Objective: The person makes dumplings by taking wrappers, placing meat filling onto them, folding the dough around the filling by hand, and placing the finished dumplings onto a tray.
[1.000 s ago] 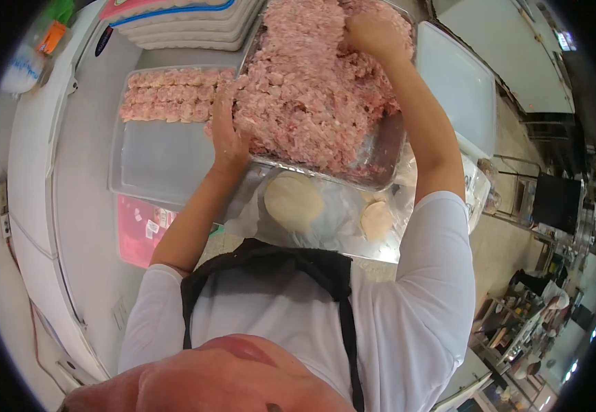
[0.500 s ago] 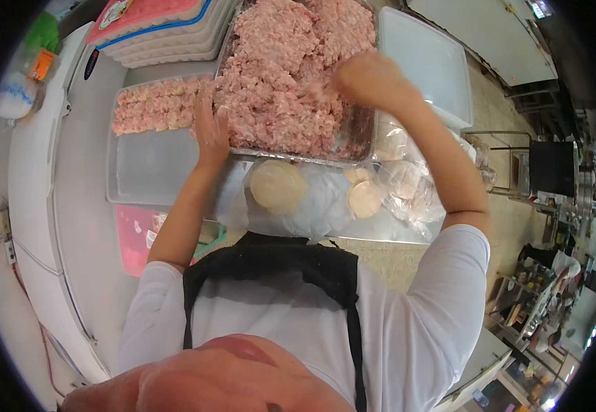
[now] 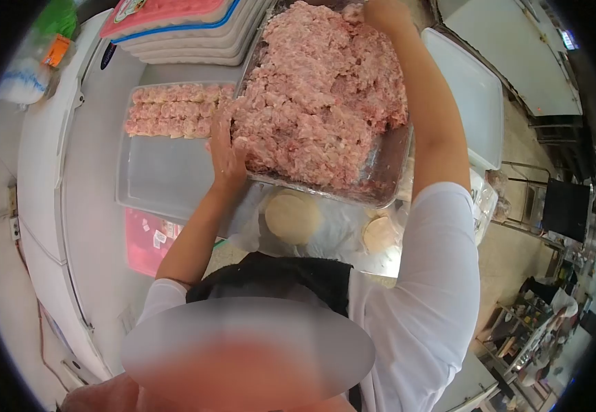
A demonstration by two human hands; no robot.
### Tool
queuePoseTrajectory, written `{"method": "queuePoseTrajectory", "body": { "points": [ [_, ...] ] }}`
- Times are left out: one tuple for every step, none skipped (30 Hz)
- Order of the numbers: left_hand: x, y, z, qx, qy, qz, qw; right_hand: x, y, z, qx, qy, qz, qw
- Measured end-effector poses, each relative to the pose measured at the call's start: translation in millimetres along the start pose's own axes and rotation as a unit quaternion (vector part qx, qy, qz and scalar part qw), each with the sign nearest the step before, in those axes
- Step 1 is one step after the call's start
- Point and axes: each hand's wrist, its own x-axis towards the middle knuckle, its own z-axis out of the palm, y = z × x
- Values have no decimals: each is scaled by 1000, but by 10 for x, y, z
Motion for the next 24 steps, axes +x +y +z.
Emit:
{"method": "queuePoseTrajectory", "body": {
  "points": [
    [22,38,-24,12,-13,-9,1000,11,-132,-9,31,13,-4,999],
    [58,77,-51,4,-22,-11,1000,36,-316,-6,62,25,-9,998],
    [97,125,-84,-5,-32,-14,999,13,-472,-39,93,37,-12,995],
    [115,154,-107,-14,-44,-17,999,-50,-549,-56,103,31,-25,994],
    [131,162,-118,-21,-45,-4,999,-110,-611,-94,114,26,-37,992],
    [154,164,-122,-28,-44,9,999,-156,-673,-153,123,24,-51,991],
    [164,161,-123,-35,-42,21,998,-211,-739,-227,138,15,-61,988],
    [147,161,-124,-25,-37,16,999,-304,-799,-311,152,5,-69,986],
    [125,168,-114,-16,-33,12,999,-418,-841,-375,165,-6,-76,983],
    [124,176,-102,-7,-28,10,1000,-518,-878,-419,172,-25,-63,983],
    [139,184,-98,-13,-28,16,999,-608,-927,-463,180,-42,-51,981],
    [148,191,-101,-17,-29,23,999,-708,-976,-496,189,-59,-38,979],
    [152,199,-108,-22,-32,30,999,-828,-1013,-529,198,-39,-52,978],
    [152,199,-108,-17,-27,28,999,-941,-1062,-558,199,-32,-55,978],
    [141,189,-99,-14,-24,26,999,-1062,-1119,-595,199,-25,-56,978],
    [127,178,-84,-11,-20,24,999,-1170,-1147,-598,199,-19,-58,978],
    [120,161,-69,-12,-12,28,999,-1284,-1170,-523,244,52,-75,965],
    [125,140,-53,-12,-3,32,999,-1387,-1174,-589,243,52,-99,964],
    [126,124,-39,-14,7,36,999,-1512,-1191,-701,240,52,-124,961],
    [120,111,-34,-12,2,36,999,-1654,-1205,-798,237,52,-149,959],
    [118,94,-36,-10,-2,37,999,-1807,-1224,-834,227,34,-155,961],
    [120,75,-36,-8,-6,39,999,-1956,-1264,-848,216,19,-162,963],
    [109,48,-18,-5,-2,40,999,-2092,-1294,-885,205,2,-169,964],
    [90,19,7,-3,3,40,999,-2242,-1323,-974,201,-22,-170,965]
  ]
}}
